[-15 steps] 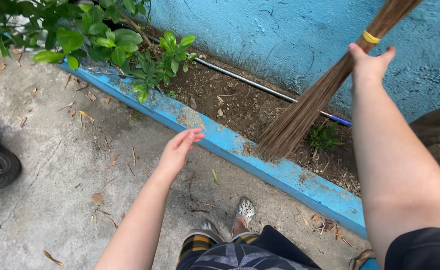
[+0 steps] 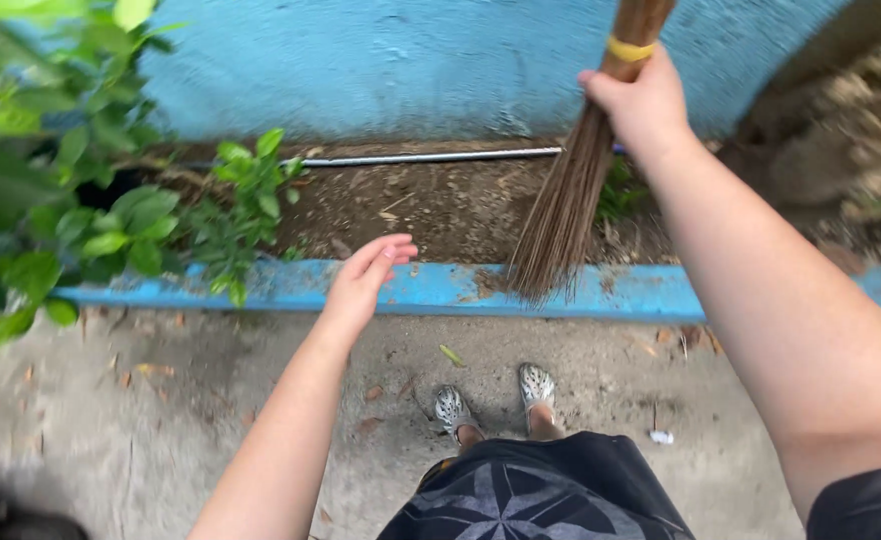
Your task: Cleaning leaves, picking up debris, and arranging soil in various outdoor potted plants.
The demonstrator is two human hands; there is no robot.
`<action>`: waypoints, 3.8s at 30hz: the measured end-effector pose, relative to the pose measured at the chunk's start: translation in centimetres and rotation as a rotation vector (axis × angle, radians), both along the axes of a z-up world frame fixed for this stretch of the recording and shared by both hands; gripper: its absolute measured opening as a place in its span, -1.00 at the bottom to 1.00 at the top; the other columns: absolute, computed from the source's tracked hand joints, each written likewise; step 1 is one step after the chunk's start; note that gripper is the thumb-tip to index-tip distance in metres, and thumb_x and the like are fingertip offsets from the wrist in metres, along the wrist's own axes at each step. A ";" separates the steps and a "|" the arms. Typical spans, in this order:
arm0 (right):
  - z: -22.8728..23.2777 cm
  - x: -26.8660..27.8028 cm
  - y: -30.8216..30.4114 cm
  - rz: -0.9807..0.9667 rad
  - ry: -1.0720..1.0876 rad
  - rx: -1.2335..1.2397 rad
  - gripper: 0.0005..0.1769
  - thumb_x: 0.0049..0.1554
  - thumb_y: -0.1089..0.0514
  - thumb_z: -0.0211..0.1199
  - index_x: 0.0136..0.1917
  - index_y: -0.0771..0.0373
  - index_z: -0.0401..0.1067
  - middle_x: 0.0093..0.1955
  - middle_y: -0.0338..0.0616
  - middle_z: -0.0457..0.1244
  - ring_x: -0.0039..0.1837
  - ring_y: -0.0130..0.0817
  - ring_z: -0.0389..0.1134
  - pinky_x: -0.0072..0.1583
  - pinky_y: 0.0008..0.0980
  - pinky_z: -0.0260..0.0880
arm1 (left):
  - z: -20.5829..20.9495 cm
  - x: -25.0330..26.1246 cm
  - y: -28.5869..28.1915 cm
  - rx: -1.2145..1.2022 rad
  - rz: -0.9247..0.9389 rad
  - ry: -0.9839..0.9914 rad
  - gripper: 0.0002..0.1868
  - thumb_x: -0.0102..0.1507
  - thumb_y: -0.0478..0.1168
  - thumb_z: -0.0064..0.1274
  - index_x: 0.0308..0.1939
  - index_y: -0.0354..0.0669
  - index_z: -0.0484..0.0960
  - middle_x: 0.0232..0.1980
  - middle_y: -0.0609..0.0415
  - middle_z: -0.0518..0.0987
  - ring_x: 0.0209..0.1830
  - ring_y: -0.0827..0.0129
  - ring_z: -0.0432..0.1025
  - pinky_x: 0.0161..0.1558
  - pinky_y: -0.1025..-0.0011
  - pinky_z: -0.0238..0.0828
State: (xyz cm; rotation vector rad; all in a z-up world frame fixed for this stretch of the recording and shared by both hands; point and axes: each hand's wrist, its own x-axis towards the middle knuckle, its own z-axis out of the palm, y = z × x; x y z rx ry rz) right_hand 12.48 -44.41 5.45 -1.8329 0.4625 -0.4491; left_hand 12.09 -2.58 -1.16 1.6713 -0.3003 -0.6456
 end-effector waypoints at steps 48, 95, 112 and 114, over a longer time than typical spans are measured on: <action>-12.8 -58.8 -32.4 -0.379 0.479 0.070 -0.47 0.02 0.24 0.36 0.28 0.24 0.40 0.15 0.02 0.41 0.21 -0.13 0.45 0.23 -0.23 0.40 | -6.7 -44.0 -66.7 0.050 -0.716 -0.094 -0.03 0.11 -0.14 0.37 0.49 -0.26 0.15 0.29 -0.15 0.52 0.33 0.17 0.40 0.33 0.24 0.31; -39.8 -52.1 -52.2 -0.343 0.631 0.110 -0.21 -0.09 0.12 0.58 0.27 0.32 0.18 0.20 0.12 0.38 0.24 -0.02 0.43 0.26 -0.15 0.39 | -23.7 -36.9 -68.4 0.259 -0.100 0.094 -0.60 0.34 -0.31 -0.04 0.29 -0.12 0.45 0.10 0.11 0.63 0.01 0.46 0.49 0.09 0.48 0.44; -17.8 -53.6 -53.8 -0.176 0.252 0.050 -0.17 0.00 0.06 0.47 0.45 0.22 0.20 0.29 0.02 0.26 0.35 -0.17 0.28 0.30 -0.21 0.34 | -11.8 -34.1 -71.9 -0.108 -0.083 -0.057 -0.65 0.34 -0.28 0.02 0.21 -0.23 0.56 0.08 0.06 0.65 0.09 0.42 0.51 0.15 0.50 0.45; -12.8 -55.0 -54.5 -0.118 0.175 0.135 -0.32 0.09 0.13 0.39 0.42 0.23 0.23 0.28 -0.05 0.29 0.32 -0.32 0.32 0.30 -0.29 0.35 | -8.7 -34.7 -72.8 -0.238 -0.096 -0.005 -0.64 0.34 -0.29 0.01 0.22 -0.26 0.55 0.11 0.04 0.62 0.12 0.42 0.49 0.16 0.48 0.43</action>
